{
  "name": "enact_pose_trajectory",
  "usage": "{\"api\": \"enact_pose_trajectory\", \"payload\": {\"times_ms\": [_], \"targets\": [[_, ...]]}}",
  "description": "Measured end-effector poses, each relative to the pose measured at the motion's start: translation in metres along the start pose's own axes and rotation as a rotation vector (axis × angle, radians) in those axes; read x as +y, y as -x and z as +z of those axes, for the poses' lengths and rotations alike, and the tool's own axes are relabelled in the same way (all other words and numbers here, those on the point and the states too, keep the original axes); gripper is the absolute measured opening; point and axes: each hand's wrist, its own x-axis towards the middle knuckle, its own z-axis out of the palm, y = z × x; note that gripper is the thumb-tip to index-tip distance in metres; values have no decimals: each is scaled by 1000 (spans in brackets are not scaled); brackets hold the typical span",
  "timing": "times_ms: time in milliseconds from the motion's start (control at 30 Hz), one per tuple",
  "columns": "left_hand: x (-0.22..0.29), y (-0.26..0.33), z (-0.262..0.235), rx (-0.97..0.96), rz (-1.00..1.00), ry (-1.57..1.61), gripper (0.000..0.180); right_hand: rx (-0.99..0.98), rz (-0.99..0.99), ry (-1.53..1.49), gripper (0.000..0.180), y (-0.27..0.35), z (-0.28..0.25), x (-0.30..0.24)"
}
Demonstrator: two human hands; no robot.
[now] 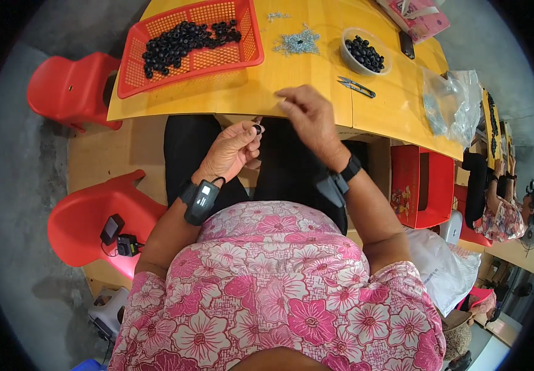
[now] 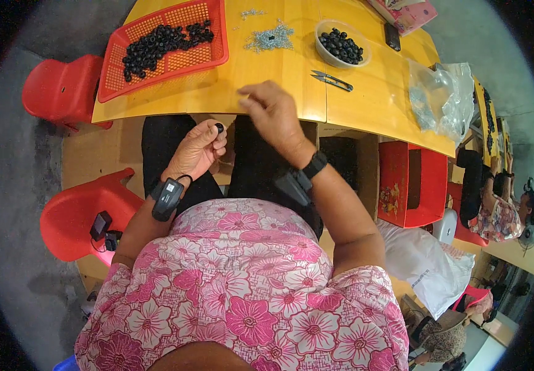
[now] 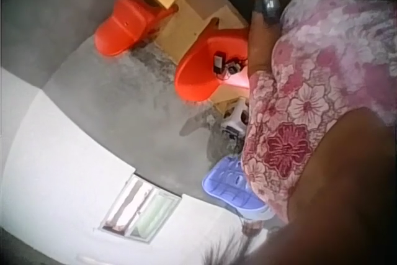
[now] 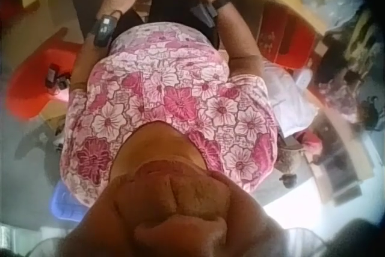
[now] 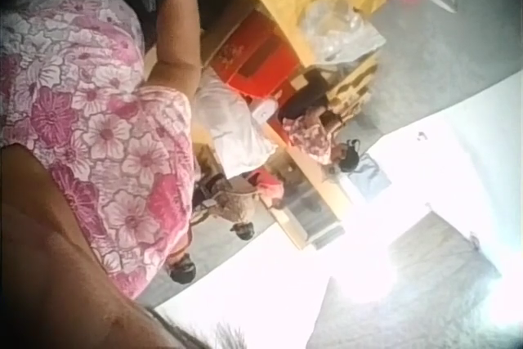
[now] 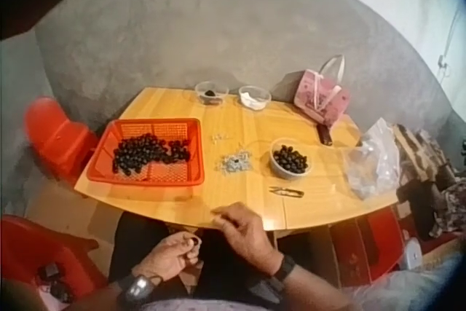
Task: The person picks black rubber grommets from a basket and small metal inserts from the table, then presses the metal inserts into the grommets by hand.
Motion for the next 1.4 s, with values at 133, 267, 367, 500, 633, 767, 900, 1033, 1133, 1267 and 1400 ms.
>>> {"api": "enact_pose_trajectory", "payload": {"times_ms": [133, 267, 367, 500, 633, 767, 900, 1033, 1133, 1267, 1400], "targets": [[-16, -6, -10, 12, -54, 24, 21, 66, 59, 227, 24, -28, -26, 40], [-21, -15, -4, 0, -84, -5, 22, 120, -4, 427, 32, -46, -42, 75], [-24, -18, -1, 11, -86, -23, 22, 151, 21, 428, 26, -49, -46, 80], [-28, -19, 8, -4, -83, -13, 23, 164, 77, 420, 21, -44, -50, 80], [-25, -20, 18, 28, -71, -52, 20, 182, 63, 432, 20, -44, -52, 76], [-26, -20, 19, 15, -69, -55, 19, 215, 56, 232, 17, -42, -48, 89], [-23, -18, 19, 0, -71, -45, 19, 207, 111, 155, 15, -41, -51, 83], [-20, -20, 21, 13, -44, -50, 18, 331, 179, 76, 13, -42, -50, 70], [-19, -19, 22, 26, -39, -63, 18, 378, 158, -66, 14, -43, -50, 66], [-20, -19, 18, 32, -36, -79, 18, 354, 76, 285, 13, -41, -44, 51], [-19, -18, 19, 31, -24, -90, 18, 355, 75, 408, 8, -40, -43, 53]]}}
